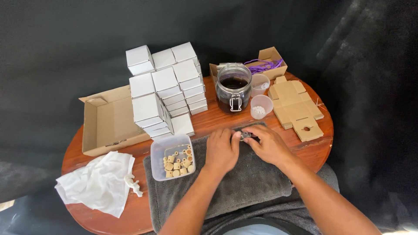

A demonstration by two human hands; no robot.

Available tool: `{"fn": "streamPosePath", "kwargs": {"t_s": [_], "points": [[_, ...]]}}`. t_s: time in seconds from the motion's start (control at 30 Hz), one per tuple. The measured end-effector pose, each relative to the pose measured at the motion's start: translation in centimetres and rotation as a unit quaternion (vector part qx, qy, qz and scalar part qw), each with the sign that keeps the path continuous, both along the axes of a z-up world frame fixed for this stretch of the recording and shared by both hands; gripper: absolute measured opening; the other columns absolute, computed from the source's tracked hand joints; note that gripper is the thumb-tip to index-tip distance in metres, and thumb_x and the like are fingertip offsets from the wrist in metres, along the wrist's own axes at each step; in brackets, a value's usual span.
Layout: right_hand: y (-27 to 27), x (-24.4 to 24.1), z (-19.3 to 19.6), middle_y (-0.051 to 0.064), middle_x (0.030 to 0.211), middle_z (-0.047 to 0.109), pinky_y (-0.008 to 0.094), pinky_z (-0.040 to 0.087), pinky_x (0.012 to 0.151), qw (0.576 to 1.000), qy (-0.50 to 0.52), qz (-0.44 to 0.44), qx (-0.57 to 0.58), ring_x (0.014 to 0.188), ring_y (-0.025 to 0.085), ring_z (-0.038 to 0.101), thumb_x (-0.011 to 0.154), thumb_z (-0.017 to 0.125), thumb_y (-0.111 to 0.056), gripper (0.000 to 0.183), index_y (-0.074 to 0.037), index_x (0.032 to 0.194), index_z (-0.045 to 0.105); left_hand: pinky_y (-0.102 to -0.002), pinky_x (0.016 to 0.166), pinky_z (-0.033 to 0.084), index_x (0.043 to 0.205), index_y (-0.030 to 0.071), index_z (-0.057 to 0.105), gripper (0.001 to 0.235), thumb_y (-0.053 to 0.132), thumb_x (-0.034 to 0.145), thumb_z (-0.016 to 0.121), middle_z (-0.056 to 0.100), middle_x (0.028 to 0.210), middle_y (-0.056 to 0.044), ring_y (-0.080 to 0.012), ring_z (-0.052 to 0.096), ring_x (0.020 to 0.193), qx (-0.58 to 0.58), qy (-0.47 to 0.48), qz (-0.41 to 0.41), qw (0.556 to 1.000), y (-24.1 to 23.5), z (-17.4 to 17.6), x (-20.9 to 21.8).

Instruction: Preparing perfume samples by placing wooden rings into small containers and filling them with liquid using a pipette.

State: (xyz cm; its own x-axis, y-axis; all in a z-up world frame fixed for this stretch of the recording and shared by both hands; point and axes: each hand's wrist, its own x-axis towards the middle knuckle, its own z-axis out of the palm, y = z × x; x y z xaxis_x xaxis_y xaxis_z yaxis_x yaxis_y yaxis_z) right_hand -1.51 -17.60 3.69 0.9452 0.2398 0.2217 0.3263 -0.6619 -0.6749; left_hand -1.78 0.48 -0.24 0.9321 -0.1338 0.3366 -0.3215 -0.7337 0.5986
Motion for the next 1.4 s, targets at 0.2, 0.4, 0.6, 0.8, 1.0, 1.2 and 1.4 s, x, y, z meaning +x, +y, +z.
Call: {"fn": "streamPosePath", "kwargs": {"t_s": [0.2, 0.4, 0.6, 0.8, 1.0, 1.2, 1.4], "points": [[-1.1, -1.5, -0.2, 0.005, 0.128, 0.069, 0.037, 0.056, 0.082, 0.995, 0.091, -0.024, -0.019, 0.116, 0.022, 0.064, 0.097, 0.059, -0.029, 0.035, -0.014, 0.128, 0.067, -0.064, 0.119, 0.012, 0.154, 0.012, 0.044, 0.074, 0.064, 0.100, 0.037, 0.031, 0.161, -0.025, -0.0482, 0.014, 0.152, 0.099, 0.149, -0.007, 0.984, 0.9, 3.0, -5.3], [-0.6, -1.9, -3.3, 0.013, 0.143, 0.062, 0.049, 0.037, 0.119, 0.998, 0.015, 0.026, -0.058, 0.139, 0.031, 0.053, 0.102, 0.052, -0.026, 0.036, -0.007, 0.131, 0.060, -0.058, 0.122, 0.003, 0.160, 0.017, 0.031, 0.082, 0.072, 0.099, 0.030, 0.019, 0.167, -0.021, -0.0463, 0.004, 0.154, 0.169, 0.173, -0.007, 0.970, 2.4, 1.0, -4.6], [-0.1, -0.5, -2.0, 0.022, 0.124, 0.070, 0.051, 0.042, 0.115, 0.997, -0.021, 0.029, -0.071, 0.127, 0.038, 0.062, 0.102, 0.056, -0.016, 0.032, -0.003, 0.130, 0.061, -0.058, 0.125, 0.003, 0.161, 0.014, 0.031, 0.081, 0.068, 0.101, 0.030, 0.022, 0.165, -0.027, -0.0476, 0.009, 0.156, 0.187, 0.266, -0.038, 0.945, 2.7, 5.6, -3.0], [-0.1, 0.2, -2.6, 0.021, 0.119, 0.071, 0.049, 0.046, 0.112, 0.995, -0.048, 0.025, -0.081, 0.123, 0.037, 0.064, 0.102, 0.057, -0.019, 0.031, -0.005, 0.129, 0.063, -0.058, 0.125, 0.004, 0.160, 0.014, 0.033, 0.082, 0.070, 0.100, 0.033, 0.024, 0.165, -0.026, -0.0468, 0.011, 0.156, 0.184, 0.242, -0.030, 0.952, 2.6, 4.9, -3.1], [0.0, 0.2, -3.0, 0.015, 0.120, 0.072, 0.047, 0.050, 0.107, 0.997, -0.041, 0.010, -0.056, 0.120, 0.033, 0.066, 0.099, 0.062, -0.018, 0.033, -0.009, 0.131, 0.065, -0.059, 0.125, 0.006, 0.158, 0.012, 0.037, 0.082, 0.070, 0.099, 0.036, 0.029, 0.162, -0.027, -0.0473, 0.015, 0.155, 0.169, 0.211, -0.030, 0.962, 2.9, 4.3, -3.6], [-0.3, -0.5, -2.9, 0.014, 0.126, 0.070, 0.045, 0.051, 0.105, 0.998, -0.034, -0.041, -0.034, 0.122, 0.030, 0.065, 0.092, 0.073, -0.025, 0.050, -0.013, 0.139, 0.062, -0.061, 0.123, 0.013, 0.154, 0.009, 0.044, 0.077, 0.064, 0.100, 0.046, 0.038, 0.156, -0.029, -0.0485, 0.022, 0.152, 0.132, 0.152, -0.033, 0.979, 3.0, 3.2, -4.0], [-1.0, -2.5, -0.5, 0.015, 0.119, 0.073, 0.044, 0.054, 0.101, 0.995, -0.044, -0.068, 0.060, 0.114, 0.030, 0.069, 0.093, 0.071, -0.018, 0.040, -0.009, 0.132, 0.068, -0.063, 0.115, 0.032, 0.144, 0.004, 0.056, 0.055, 0.040, 0.103, 0.055, 0.055, 0.139, -0.029, -0.0527, 0.040, 0.142, 0.020, 0.050, -0.021, 0.998, 1.7, 3.8, -4.2]]}}
